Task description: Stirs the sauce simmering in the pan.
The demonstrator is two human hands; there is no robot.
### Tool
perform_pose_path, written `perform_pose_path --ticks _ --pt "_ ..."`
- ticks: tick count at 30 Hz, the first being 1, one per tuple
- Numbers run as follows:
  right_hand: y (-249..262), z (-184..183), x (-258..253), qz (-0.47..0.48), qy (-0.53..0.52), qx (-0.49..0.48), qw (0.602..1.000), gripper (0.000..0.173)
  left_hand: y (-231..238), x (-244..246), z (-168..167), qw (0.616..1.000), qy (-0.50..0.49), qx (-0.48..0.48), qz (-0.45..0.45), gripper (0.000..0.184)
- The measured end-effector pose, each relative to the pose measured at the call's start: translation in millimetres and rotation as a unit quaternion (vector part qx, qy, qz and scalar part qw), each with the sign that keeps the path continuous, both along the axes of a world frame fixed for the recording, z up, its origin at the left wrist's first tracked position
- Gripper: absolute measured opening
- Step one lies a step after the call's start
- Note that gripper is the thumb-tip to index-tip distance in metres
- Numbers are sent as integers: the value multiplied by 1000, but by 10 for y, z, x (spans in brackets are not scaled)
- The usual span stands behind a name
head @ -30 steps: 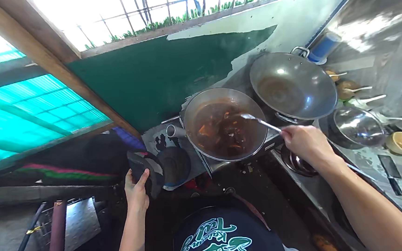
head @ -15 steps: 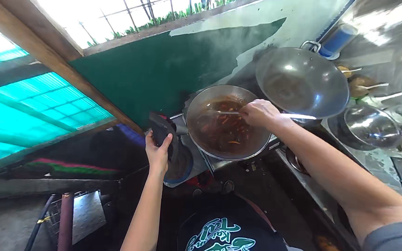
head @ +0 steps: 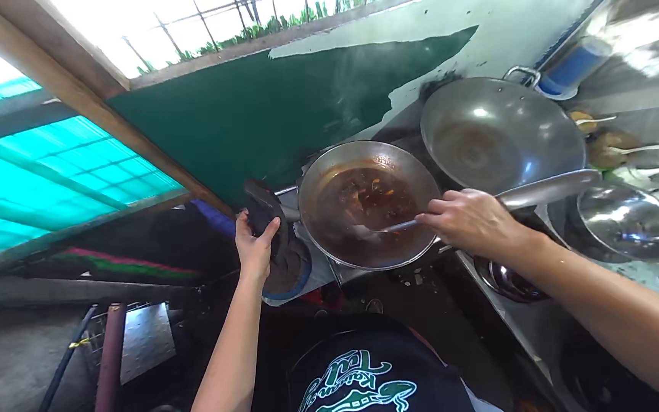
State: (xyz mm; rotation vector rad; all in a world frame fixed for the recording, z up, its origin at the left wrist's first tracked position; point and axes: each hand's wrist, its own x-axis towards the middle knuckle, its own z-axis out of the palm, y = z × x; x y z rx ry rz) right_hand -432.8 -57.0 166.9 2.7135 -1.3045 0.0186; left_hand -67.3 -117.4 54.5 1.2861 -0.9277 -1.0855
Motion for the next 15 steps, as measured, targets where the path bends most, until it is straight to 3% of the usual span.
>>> perform_pose_path --ticks 4,6,11,15 --pt "-141 13 -323 -44 -70 -29 996 19 16 -53 17 1000 -1 13 2 65" --pt "-264 25 -296 -124 -87 -7 988 23 11 -78 20 1000 -3 16 4 64" --pt "-834 64 127 -413 -49 144 898 32 3 -106 37 1000 -1 19 10 62" --pt "-1091 -11 436 -439 -62 198 874 25 -18 -89 29 1000 -8 20 7 62"
